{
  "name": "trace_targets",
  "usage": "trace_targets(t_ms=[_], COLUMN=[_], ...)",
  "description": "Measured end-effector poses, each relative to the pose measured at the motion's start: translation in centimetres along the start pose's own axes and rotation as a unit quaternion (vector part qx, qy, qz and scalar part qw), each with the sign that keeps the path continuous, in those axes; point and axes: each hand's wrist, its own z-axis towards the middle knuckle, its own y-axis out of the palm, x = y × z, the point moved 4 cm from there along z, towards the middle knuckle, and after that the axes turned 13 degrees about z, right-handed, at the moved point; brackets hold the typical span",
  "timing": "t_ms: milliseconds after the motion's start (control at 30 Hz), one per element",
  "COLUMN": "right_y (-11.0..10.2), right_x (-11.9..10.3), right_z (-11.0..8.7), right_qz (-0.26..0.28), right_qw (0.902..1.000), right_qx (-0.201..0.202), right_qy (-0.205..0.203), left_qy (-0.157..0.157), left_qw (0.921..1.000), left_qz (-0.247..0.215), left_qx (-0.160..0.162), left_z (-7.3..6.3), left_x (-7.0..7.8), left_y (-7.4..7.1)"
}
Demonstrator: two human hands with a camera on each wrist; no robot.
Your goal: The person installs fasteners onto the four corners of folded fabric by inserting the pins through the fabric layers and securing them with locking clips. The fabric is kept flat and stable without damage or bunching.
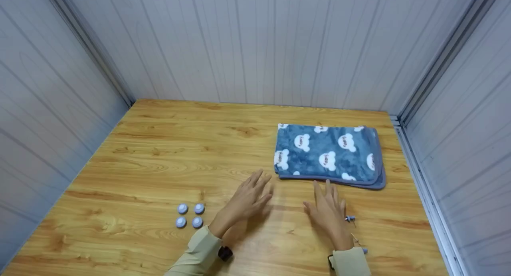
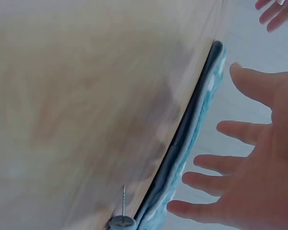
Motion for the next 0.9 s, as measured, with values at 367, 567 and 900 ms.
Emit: trace_targets(t_ms=[367, 567, 900], right_y=[-2.1, -3.1, -3.2], right_x=[0.7, 1.3, 3.0], right_z=[0.9, 2.0, 2.8], right_qz=[-0.008, -0.01, -0.002], right_qw=[0.9998, 0.9997, 0.9992], right_qx=[0.015, 0.011, -0.011], right_qy=[0.01, 0.019, 0.037], left_qy=[0.012, 0.026, 0.035], left_qw=[0.9998, 0.9983, 0.998], left_qz=[0.012, 0.049, 0.04], left_qx=[-0.01, -0.017, -0.036], left_z=[2.9, 4.5, 6.5], left_x=[0.9, 1.4, 2.3], left_y=[0.8, 1.3, 2.7])
